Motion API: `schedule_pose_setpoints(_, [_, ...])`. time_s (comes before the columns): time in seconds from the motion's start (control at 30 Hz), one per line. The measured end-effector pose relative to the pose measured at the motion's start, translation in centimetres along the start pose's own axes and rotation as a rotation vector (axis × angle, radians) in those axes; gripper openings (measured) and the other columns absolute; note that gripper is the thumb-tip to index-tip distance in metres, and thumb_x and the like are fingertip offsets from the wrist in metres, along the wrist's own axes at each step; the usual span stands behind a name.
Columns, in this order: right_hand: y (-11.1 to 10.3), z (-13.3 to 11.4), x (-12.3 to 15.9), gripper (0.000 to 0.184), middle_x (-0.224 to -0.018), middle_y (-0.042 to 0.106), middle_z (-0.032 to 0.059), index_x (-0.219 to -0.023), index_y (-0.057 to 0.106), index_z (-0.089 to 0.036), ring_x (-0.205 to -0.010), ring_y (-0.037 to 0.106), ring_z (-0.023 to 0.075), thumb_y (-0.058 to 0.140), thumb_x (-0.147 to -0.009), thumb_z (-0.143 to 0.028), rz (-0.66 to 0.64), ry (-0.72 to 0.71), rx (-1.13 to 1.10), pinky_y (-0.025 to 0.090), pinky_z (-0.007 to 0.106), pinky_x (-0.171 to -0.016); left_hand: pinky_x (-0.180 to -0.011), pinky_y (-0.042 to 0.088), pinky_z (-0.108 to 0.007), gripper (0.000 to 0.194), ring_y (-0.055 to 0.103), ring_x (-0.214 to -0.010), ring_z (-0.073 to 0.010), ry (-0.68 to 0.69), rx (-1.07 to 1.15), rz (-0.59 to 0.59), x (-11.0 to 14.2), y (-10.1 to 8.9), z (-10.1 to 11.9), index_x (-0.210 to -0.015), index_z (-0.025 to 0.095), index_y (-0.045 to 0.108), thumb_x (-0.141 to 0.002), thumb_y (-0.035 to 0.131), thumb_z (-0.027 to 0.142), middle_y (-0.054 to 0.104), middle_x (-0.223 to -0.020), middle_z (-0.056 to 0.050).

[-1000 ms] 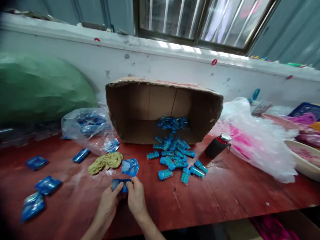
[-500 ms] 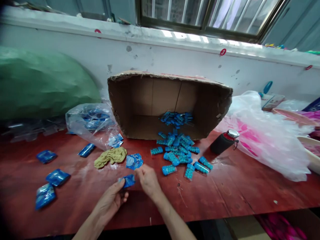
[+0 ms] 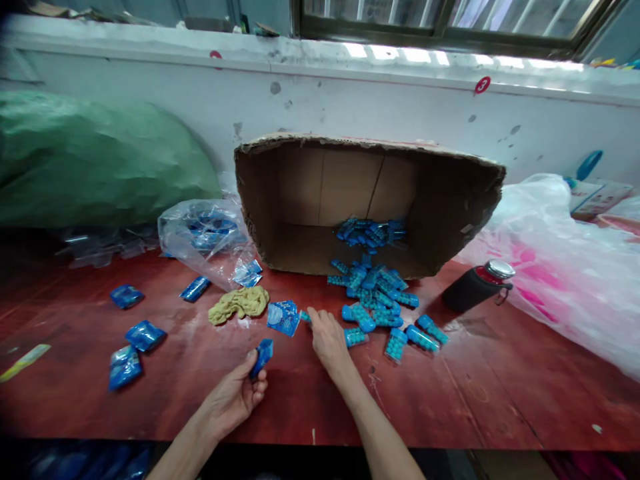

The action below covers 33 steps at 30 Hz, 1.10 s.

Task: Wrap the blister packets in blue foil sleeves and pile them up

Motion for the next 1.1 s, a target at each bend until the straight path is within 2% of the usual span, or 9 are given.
schedule_pose_setpoints(0.13, [-1.1,-2.0,2.6,0.035,-0.096,0.056,0.003,-0.123,0.042,-0.023,-0.087,0.054,0.0151,0.037,-0.088,-0.023,0.026,-0.1,-0.298,0.043,0.024,-0.076,-0.036,0.041,-0.017,0.016,0.054,-0.04,-0.0098,0.087,-0.048,-0.029,-0.3,0.0,-0.1,-0.073,0.016,0.05,-0.074,0.057,0.03,0.057,-0.046,0.0])
schedule_pose_setpoints(0.23, [-1.8,-3.4,3.8,0.037,-0.091,0.054,0.0022,-0.124,0.041,-0.027,-0.084,0.053,0.0148,0.036,-0.088,-0.021,0.002,-0.158,-0.44,0.045,0.025,-0.075,-0.036,0.041,-0.017,0.018,0.054,-0.039,-0.0101,0.121,-0.063,-0.038,-0.4,0.2,-0.1,-0.073,0.016,0.049,-0.074,0.057,0.032,0.057,-0.046,0.0])
schedule_pose_setpoints(0.47, [-2.0,-4.3,4.7,0.04,-0.095,0.048,0.0057,-0.119,0.047,-0.026,-0.089,0.049,0.0198,0.052,-0.08,-0.019,0.103,-0.17,-0.436,0.045,0.033,-0.079,-0.037,0.043,-0.018,0.019,0.054,-0.04,-0.0106,0.154,-0.06,-0.046,-0.4,0.0,0.1,-0.074,0.016,0.049,-0.073,0.059,0.032,0.058,-0.046,0.0])
schedule_pose_setpoints(0.73, [-2.1,-4.1,4.7,0.039,-0.095,0.049,0.0055,-0.116,0.05,-0.025,-0.088,0.053,0.019,0.055,-0.078,-0.02,0.175,-0.143,-0.423,0.048,0.031,-0.077,-0.037,0.043,-0.018,0.02,0.055,-0.041,-0.011,0.186,-0.078,-0.066,-0.2,0.0,0.2,-0.073,0.016,0.05,-0.07,0.061,0.033,0.057,-0.045,0.0])
schedule_pose_setpoints(1.1, [-1.8,-4.7,5.9,0.044,-0.1,0.048,0.0062,-0.121,0.046,-0.03,-0.091,0.049,0.0211,0.053,-0.08,-0.017,0.158,-0.248,-0.369,0.047,0.035,-0.078,-0.042,0.048,-0.019,0.021,0.059,-0.047,-0.0125,0.194,-0.063,-0.055,0.3,0.3,0.5,-0.074,0.012,0.055,-0.072,0.06,0.032,0.059,-0.049,-0.002])
Point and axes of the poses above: each hand's wrist, its own x-axis away from the middle knuckle, its own y-axis out of the palm, z = x × y, the point moved 3 cm from there along -x, towards the middle knuckle
